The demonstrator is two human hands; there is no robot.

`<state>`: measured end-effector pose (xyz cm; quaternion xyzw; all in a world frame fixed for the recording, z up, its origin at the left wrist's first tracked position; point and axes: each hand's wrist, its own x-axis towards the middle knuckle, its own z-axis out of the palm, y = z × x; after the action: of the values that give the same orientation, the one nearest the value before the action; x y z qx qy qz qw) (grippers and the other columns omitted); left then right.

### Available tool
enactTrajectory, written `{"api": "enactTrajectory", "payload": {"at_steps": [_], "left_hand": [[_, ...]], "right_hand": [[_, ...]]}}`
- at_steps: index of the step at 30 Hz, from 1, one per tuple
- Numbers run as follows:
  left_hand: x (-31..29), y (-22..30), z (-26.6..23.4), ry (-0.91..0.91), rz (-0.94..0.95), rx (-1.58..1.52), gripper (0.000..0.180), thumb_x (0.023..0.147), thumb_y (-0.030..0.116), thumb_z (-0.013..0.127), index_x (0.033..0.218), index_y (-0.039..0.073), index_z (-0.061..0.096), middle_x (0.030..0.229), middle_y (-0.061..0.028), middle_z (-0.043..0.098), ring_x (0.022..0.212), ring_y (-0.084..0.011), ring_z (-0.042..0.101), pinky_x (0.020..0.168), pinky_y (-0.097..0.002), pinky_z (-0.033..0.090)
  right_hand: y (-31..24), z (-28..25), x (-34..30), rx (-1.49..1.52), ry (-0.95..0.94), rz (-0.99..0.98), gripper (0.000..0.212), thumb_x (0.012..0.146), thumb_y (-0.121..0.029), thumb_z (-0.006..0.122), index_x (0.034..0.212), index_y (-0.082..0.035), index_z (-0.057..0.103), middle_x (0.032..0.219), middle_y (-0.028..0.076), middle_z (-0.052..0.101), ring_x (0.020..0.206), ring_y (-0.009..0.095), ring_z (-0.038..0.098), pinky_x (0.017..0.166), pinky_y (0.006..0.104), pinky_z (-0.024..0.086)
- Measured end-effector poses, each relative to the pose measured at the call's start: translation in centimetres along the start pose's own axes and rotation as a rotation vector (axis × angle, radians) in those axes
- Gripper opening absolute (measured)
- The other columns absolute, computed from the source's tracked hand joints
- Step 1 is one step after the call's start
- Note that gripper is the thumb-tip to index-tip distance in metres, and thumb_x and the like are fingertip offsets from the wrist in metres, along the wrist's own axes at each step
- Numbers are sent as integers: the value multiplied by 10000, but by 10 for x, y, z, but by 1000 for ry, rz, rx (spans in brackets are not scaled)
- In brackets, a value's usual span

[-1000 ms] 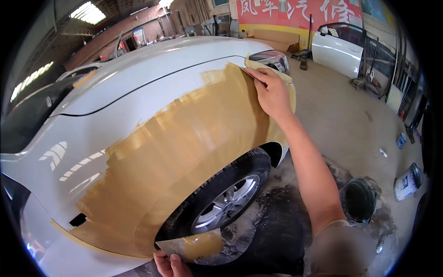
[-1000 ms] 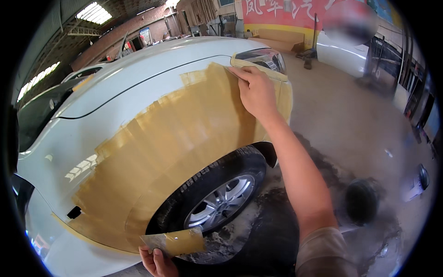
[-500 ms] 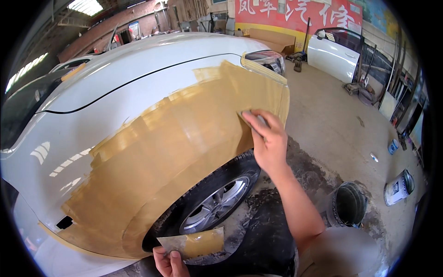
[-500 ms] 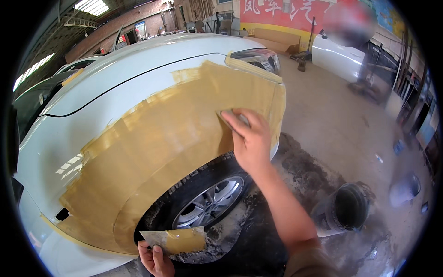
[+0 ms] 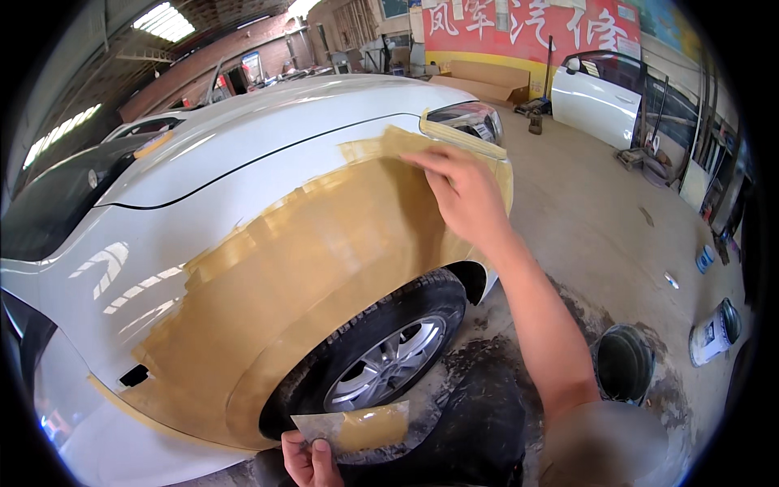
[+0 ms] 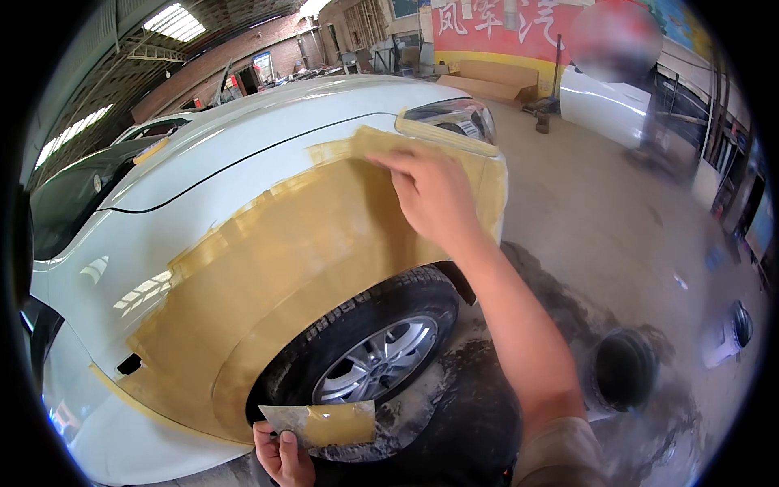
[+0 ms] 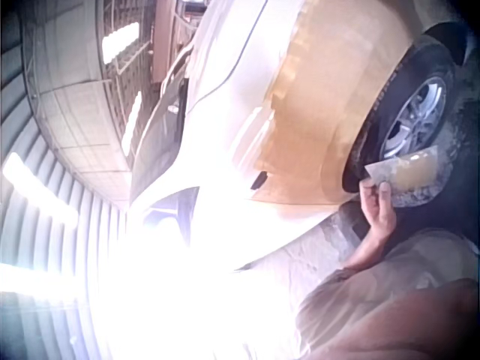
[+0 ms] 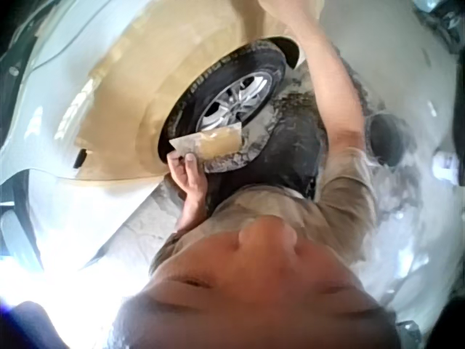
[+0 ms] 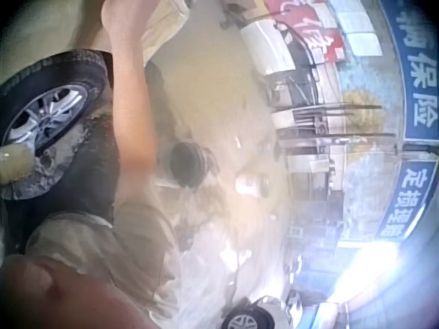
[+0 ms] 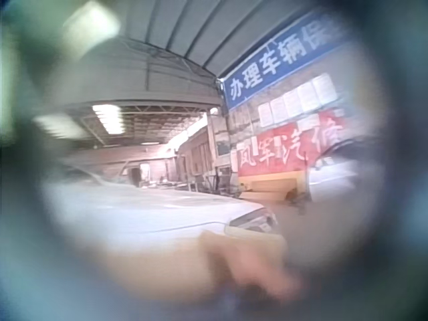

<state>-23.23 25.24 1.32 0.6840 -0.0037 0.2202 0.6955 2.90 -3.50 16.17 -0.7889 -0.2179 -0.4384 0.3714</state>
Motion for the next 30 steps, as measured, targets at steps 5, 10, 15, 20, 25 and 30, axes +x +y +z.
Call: {"api": "enactTrajectory", "payload": {"at_steps": [5, 10, 15, 20, 25, 30], "left_hand": [[-7, -6, -8, 26, 2, -44, 110, 980, 136, 556, 1042, 62, 502, 804, 20, 530, 633, -45, 425, 559, -198, 361], [-8, -23, -26, 30, -37, -92, 128, 981, 140, 567, 1054, 63, 495, 816, 6, 547, 644, -59, 459, 570, -208, 399], [-3, -21, -22, 53, -104, -157, 124, 984, 134, 565, 1056, 66, 490, 825, -2, 555, 653, -67, 472, 576, -210, 417], [-4, -20, -12, 6, -41, -52, 109, 986, 126, 555, 1056, 70, 493, 787, 21, 526, 614, -48, 431, 540, -202, 358], [-11, -11, -7, -3, -18, -43, 90, 983, 122, 556, 1035, 67, 506, 767, 39, 505, 592, -36, 394, 531, -194, 318], [-7, 10, 7, -14, 32, 41, 79, 975, 119, 556, 1002, 51, 524, 793, 36, 512, 633, -36, 382, 562, -195, 314]], "right_hand": [[11, 23, 21, -27, -4, -18, 361, 846, -14, 538, 1106, -169, 735, 1018, 115, 673, 907, 342, 621, 809, 428, 482], [12, 34, -19, -79, 91, -71, 393, 806, 9, 578, 1109, -186, 736, 1038, 94, 674, 969, 329, 615, 868, 432, 462], [-4, 30, -75, -145, 143, -90, 417, 753, 36, 625, 1084, -190, 742, 1042, 92, 667, 998, 298, 616, 891, 418, 449], [-14, 15, -116, -127, 46, -80, 411, 746, 42, 637, 1080, -176, 737, 1038, 81, 670, 981, 271, 624, 900, 408, 434], [15, -15, -97, 4, 218, 65, 381, 823, 59, 564, 1099, -143, 732, 1036, 112, 674, 989, 301, 630, 854, 388, 477], [77, -34, -43, 59, 144, 167, 343, 911, 21, 486, 1144, -110, 701, 1052, 125, 669, 942, 295, 640, 843, 339, 489]]}}
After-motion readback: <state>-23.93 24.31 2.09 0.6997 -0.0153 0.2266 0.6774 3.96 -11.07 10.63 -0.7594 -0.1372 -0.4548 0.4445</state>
